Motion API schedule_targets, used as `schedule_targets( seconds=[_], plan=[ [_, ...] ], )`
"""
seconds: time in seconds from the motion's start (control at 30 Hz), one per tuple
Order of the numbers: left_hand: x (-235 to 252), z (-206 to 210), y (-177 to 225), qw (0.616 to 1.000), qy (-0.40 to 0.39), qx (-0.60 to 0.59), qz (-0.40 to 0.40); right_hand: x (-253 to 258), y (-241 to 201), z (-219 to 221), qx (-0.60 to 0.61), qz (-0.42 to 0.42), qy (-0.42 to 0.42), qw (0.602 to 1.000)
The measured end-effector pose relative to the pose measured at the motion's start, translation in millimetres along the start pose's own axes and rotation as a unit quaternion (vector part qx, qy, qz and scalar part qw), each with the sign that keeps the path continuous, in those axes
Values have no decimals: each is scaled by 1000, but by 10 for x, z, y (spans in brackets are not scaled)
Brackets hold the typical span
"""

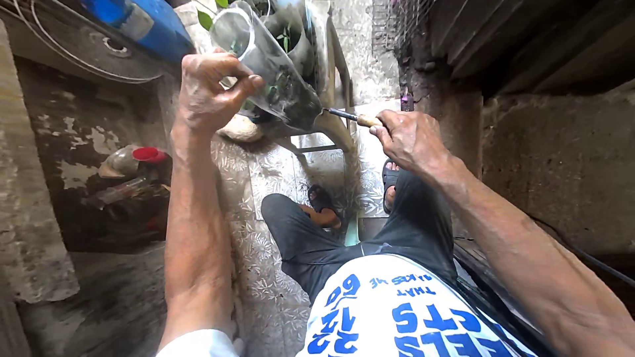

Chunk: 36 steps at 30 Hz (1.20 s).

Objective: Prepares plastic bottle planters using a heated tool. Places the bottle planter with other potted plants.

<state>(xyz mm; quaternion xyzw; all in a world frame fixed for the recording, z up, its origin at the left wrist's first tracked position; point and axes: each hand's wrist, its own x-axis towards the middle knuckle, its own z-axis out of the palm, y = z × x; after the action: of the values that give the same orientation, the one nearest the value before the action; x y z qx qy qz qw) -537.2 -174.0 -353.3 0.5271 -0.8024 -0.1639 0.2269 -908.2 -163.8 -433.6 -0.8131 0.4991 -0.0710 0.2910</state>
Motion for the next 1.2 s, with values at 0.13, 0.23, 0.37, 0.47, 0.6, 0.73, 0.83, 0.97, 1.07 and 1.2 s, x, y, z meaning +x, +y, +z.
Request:
schedule_targets(
  seconds=[0.13,0.23,0.37,0.47,0.6,0.73,0.83,0.97,1.07,1.2],
  plan=[
    [26,-24,0,1000,-13,3,-12,36,13,42,12,1,7,1000],
    [61,-43,-3,999,-23,-44,-16,71,15,-15,12,-6,12,1000],
    [109,-72,-22,997,-36,-57,-30,122,-16,-113,2,-14,9,1000],
    [154,-103,22,997,-40,-33,-57,162,-64,-178,-10,-17,4,1000],
    [264,-153,234,984,-59,46,-162,228,-142,-247,-16,-20,-1,1000],
    [376,-29,305,970,-49,90,-219,281,-203,-290,-29,-21,-4,999],
    [413,100,200,968,-19,107,-227,303,-230,-320,-45,-22,-11,999],
    [387,116,148,969,-1,84,-231,311,-302,-370,-70,-29,-17,997],
    [356,93,145,970,4,53,-238,298,-397,-381,-94,-42,-19,994],
    [345,83,148,971,7,39,-237,260,-582,-391,-125,-36,-21,991]
  ],
)
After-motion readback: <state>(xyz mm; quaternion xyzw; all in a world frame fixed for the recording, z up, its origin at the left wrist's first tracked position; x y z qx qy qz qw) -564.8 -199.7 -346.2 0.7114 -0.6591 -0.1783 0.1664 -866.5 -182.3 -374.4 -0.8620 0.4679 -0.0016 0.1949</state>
